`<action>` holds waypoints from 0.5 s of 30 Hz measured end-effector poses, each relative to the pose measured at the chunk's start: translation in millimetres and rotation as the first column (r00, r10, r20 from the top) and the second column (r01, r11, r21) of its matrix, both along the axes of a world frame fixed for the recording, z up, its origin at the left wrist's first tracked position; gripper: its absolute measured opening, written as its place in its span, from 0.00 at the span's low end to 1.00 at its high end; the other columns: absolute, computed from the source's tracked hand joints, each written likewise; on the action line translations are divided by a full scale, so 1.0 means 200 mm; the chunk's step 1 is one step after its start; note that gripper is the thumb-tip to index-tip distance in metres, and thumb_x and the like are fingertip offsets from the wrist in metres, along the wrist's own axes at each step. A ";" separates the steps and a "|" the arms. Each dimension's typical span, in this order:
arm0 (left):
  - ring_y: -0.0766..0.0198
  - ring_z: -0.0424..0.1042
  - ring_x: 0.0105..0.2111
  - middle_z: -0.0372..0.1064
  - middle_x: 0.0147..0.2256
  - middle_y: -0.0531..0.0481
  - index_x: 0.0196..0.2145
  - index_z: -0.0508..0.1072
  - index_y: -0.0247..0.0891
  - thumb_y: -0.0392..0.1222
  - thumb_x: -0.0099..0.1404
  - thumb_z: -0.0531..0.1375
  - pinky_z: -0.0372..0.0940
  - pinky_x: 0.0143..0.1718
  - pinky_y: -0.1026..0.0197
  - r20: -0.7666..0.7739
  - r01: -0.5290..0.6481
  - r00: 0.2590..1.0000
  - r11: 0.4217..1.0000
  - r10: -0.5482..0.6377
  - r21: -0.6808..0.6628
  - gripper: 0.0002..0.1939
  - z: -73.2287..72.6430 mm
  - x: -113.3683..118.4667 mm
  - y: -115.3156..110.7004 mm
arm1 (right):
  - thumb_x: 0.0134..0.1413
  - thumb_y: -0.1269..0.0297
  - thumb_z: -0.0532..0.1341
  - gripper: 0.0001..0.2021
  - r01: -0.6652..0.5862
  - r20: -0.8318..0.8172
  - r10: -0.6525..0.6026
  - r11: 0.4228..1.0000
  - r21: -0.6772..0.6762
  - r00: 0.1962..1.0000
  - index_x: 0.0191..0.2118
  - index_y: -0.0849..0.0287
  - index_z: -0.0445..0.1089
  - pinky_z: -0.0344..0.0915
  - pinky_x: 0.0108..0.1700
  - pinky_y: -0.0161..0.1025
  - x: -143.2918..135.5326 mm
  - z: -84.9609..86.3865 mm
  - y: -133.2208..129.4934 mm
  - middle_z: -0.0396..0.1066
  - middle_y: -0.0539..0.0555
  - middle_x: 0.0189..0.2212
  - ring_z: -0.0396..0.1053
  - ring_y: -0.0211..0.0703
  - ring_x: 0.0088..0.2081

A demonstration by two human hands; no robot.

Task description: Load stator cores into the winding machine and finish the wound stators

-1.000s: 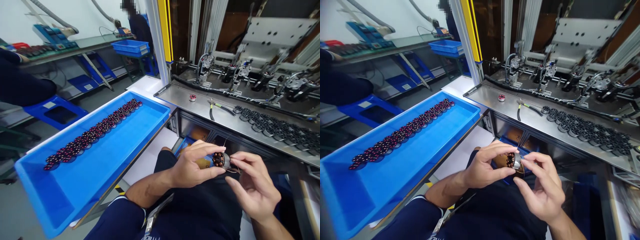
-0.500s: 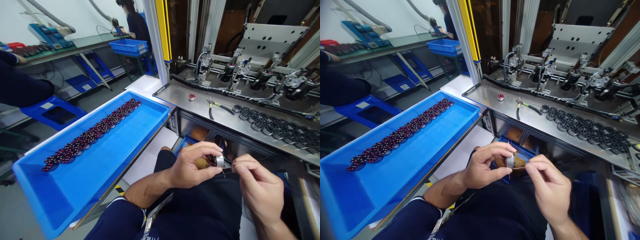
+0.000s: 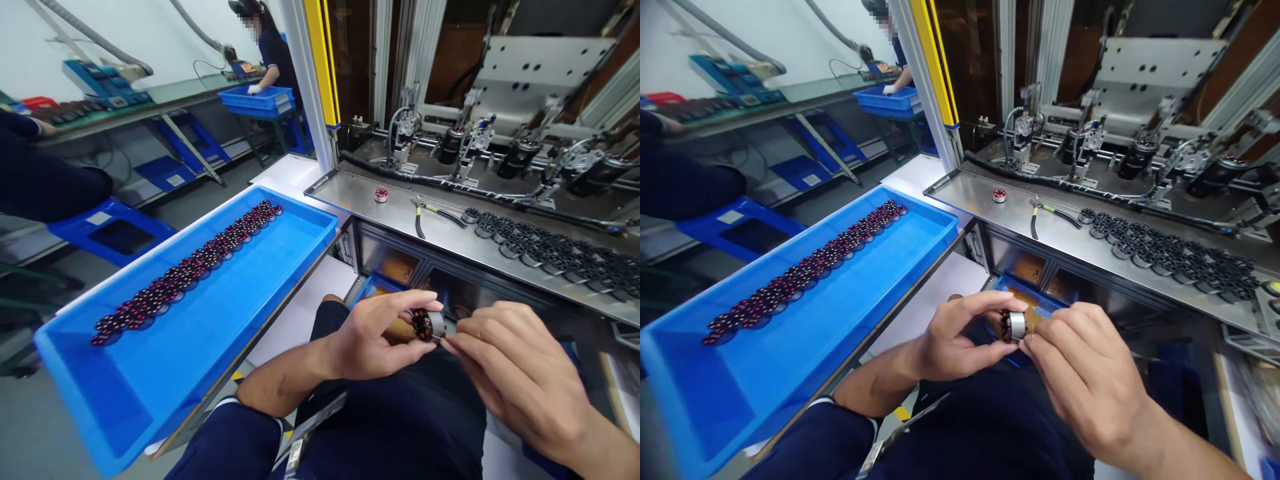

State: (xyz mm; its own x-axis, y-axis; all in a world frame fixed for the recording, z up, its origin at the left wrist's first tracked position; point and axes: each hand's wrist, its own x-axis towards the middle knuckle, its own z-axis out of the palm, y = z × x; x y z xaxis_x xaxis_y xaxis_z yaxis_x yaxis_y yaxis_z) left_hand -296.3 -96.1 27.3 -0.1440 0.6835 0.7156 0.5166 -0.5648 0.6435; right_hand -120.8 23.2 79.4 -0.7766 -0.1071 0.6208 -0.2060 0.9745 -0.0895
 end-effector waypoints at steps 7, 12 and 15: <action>0.56 0.80 0.45 0.79 0.46 0.36 0.49 0.75 0.34 0.35 0.60 0.68 0.75 0.48 0.58 0.018 0.073 0.997 0.997 -0.073 -0.012 0.19 0.04 -0.04 -0.03 | 0.60 0.64 0.65 0.05 0.020 0.143 0.002 0.989 -0.148 0.990 0.42 0.55 0.73 0.71 0.33 0.42 0.08 0.04 0.13 0.76 0.53 0.32 0.73 0.44 0.32; 0.56 0.79 0.46 0.79 0.45 0.37 0.52 0.74 0.36 0.33 0.59 0.68 0.75 0.48 0.58 -0.017 0.068 0.998 0.998 -0.068 0.008 0.22 0.03 -0.02 -0.02 | 0.51 0.49 0.71 0.24 0.050 0.128 0.001 0.918 -0.394 0.992 0.50 0.55 0.72 0.74 0.38 0.42 0.02 0.06 0.11 0.74 0.59 0.41 0.75 0.49 0.40; 0.56 0.79 0.46 0.78 0.46 0.38 0.53 0.74 0.37 0.34 0.59 0.68 0.75 0.47 0.59 0.001 0.073 0.997 0.997 -0.073 0.008 0.24 0.04 -0.02 -0.04 | 0.59 0.62 0.66 0.07 0.022 0.100 0.035 0.854 -0.520 0.994 0.42 0.55 0.74 0.72 0.35 0.39 -0.06 0.05 0.05 0.74 0.55 0.35 0.73 0.43 0.36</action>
